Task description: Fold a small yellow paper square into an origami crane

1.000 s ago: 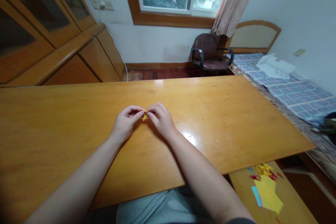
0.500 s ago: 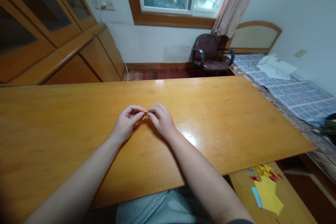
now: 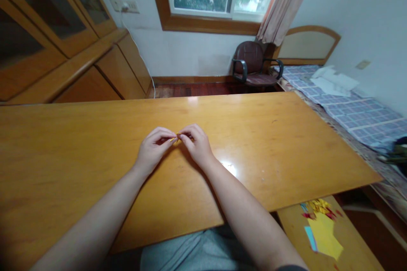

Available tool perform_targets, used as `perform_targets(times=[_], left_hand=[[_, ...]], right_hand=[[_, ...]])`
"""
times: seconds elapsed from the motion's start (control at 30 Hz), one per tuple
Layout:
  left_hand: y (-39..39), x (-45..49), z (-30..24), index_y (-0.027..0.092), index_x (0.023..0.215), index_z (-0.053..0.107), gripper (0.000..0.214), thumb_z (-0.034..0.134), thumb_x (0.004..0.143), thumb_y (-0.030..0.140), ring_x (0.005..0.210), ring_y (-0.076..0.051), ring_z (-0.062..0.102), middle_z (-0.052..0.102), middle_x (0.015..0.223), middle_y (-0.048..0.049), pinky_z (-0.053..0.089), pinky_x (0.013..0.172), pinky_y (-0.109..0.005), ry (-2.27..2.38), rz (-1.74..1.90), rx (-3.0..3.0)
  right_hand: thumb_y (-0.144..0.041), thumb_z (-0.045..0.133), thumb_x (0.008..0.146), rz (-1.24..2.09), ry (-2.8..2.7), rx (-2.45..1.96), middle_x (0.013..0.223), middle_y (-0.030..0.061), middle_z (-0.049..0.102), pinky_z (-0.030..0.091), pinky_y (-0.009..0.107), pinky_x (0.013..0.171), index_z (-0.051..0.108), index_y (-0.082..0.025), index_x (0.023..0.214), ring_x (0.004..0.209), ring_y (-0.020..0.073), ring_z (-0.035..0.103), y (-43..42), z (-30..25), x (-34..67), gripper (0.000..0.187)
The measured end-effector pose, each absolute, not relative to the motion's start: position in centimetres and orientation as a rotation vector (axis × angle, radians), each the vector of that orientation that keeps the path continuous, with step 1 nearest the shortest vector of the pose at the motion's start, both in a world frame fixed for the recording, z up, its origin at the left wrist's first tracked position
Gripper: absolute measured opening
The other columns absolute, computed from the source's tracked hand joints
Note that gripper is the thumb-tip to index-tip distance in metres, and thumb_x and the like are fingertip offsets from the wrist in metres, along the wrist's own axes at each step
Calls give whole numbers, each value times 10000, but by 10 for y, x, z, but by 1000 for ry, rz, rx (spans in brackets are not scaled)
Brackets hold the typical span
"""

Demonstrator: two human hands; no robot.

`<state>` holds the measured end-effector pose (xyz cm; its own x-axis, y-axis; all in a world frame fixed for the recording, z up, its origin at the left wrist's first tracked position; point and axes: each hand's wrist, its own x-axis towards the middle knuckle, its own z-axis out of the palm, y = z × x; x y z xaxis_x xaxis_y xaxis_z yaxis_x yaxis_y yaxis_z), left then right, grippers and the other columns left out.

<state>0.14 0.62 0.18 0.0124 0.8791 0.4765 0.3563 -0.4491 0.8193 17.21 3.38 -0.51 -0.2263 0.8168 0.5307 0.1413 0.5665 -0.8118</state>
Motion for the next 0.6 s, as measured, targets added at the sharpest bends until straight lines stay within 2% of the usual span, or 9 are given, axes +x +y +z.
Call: perform_targets(times=[0.4,0.6], left_hand=[[5,3,4,210,845,731,82,676,845,271,848,-164,639,687,867,-37,516,788,-294,1315,1477,1821],[6,4,4,199,831,719,95,671,842,280,919,-184,656,716,943,-53,514,859,-321,1288,1451,1683]], right_hand=[[-215,606,894,851,-1656,-812,848,22,632,483,288,738,658,-212,861,798,153,602,33,-5,171,62],[-223,601,900,818,-1687,-788,849,26,643,490,297,763,657,-216,865,827,159,605,32,-5,171,67]])
